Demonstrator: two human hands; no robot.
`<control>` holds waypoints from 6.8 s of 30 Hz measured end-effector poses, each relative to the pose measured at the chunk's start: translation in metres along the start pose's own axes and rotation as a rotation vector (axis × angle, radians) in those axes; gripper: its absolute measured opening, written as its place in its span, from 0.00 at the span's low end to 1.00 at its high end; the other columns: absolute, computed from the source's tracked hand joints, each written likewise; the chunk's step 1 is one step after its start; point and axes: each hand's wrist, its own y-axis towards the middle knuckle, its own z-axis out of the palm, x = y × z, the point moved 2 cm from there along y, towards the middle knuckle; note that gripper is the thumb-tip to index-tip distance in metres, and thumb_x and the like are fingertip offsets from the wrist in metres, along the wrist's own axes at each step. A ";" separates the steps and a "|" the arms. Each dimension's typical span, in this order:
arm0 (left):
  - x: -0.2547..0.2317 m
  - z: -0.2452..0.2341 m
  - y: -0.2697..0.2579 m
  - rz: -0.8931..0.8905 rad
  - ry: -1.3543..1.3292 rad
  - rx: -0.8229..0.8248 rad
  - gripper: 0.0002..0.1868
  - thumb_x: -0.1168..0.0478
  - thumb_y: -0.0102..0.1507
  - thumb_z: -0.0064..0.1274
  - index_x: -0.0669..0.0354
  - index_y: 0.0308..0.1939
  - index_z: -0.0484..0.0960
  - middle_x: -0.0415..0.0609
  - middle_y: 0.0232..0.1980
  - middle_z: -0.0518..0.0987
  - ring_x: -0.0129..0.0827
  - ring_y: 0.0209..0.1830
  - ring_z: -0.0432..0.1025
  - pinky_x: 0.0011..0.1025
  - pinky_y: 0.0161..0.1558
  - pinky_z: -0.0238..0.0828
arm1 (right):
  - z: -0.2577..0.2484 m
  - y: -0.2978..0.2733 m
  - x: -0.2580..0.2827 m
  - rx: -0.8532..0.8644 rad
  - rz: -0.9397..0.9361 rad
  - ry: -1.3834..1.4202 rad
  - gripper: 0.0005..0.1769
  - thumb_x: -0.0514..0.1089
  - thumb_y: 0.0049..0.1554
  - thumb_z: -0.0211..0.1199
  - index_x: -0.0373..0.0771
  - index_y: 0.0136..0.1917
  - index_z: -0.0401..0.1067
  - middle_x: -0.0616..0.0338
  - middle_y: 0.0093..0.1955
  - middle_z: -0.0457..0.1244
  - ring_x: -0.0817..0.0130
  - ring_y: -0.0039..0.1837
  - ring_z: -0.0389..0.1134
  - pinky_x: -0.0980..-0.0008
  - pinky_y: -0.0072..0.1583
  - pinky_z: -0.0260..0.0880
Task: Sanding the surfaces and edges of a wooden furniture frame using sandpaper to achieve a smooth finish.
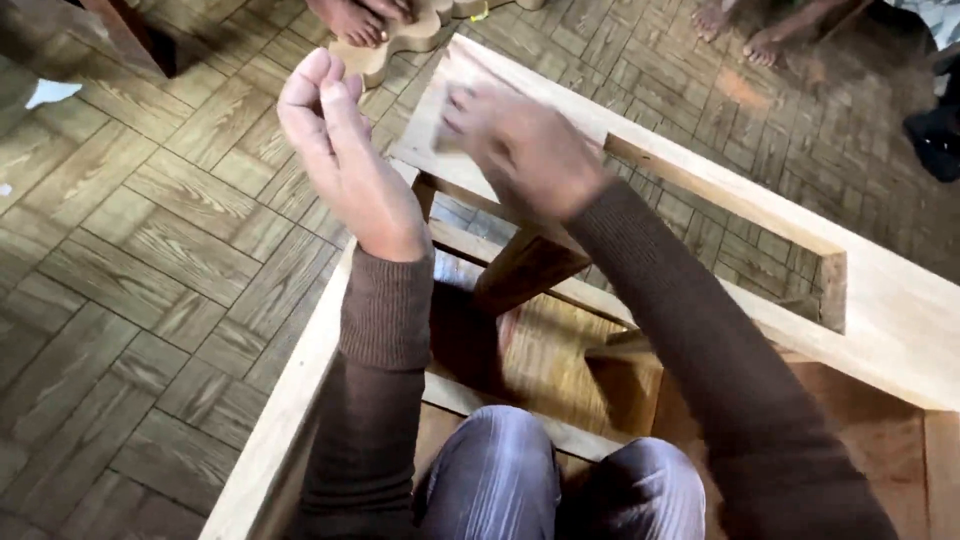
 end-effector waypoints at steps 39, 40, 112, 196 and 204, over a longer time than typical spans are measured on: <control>-0.004 0.000 -0.001 -0.149 -0.020 -0.071 0.16 0.47 0.68 0.43 0.44 0.55 0.79 0.40 0.58 0.81 0.32 0.60 0.76 0.36 0.60 0.68 | 0.006 -0.064 0.003 -0.067 -0.026 0.077 0.22 0.49 0.70 0.43 0.45 0.71 0.68 0.54 0.78 0.58 0.48 0.79 0.57 0.48 0.77 0.57; -0.005 0.000 0.000 -0.157 -0.021 -0.069 0.16 0.47 0.68 0.43 0.44 0.55 0.79 0.40 0.58 0.81 0.32 0.60 0.76 0.36 0.60 0.68 | 0.003 -0.070 -0.007 -0.063 -0.019 0.075 0.22 0.49 0.70 0.43 0.45 0.71 0.68 0.54 0.78 0.58 0.48 0.79 0.57 0.48 0.77 0.57; 0.009 0.001 -0.008 0.239 -0.044 0.095 0.07 0.65 0.68 0.46 0.61 0.49 0.76 0.51 0.49 0.76 0.35 0.49 0.73 0.30 0.52 0.76 | 0.005 -0.299 0.017 -0.946 0.846 -0.183 0.18 0.42 0.71 0.48 0.44 0.66 0.77 0.59 0.66 0.69 0.67 0.67 0.68 0.67 0.68 0.65; 0.030 0.005 -0.134 0.798 1.006 0.660 0.16 0.58 0.73 0.44 0.52 0.61 0.82 0.50 0.61 0.83 0.42 0.67 0.72 0.39 0.60 0.74 | -0.019 -0.445 -0.091 -0.928 0.395 -0.568 0.13 0.38 0.71 0.61 0.38 0.56 0.87 0.53 0.64 0.74 0.54 0.67 0.72 0.55 0.65 0.64; 0.014 0.101 -0.351 0.920 0.667 1.010 0.21 0.62 0.65 0.57 0.67 0.60 0.76 0.63 0.56 0.80 0.52 0.59 0.74 0.46 0.68 0.70 | -0.015 -0.443 -0.099 -0.954 0.462 -0.610 0.10 0.40 0.66 0.60 0.40 0.49 0.82 0.59 0.63 0.72 0.57 0.65 0.71 0.55 0.65 0.59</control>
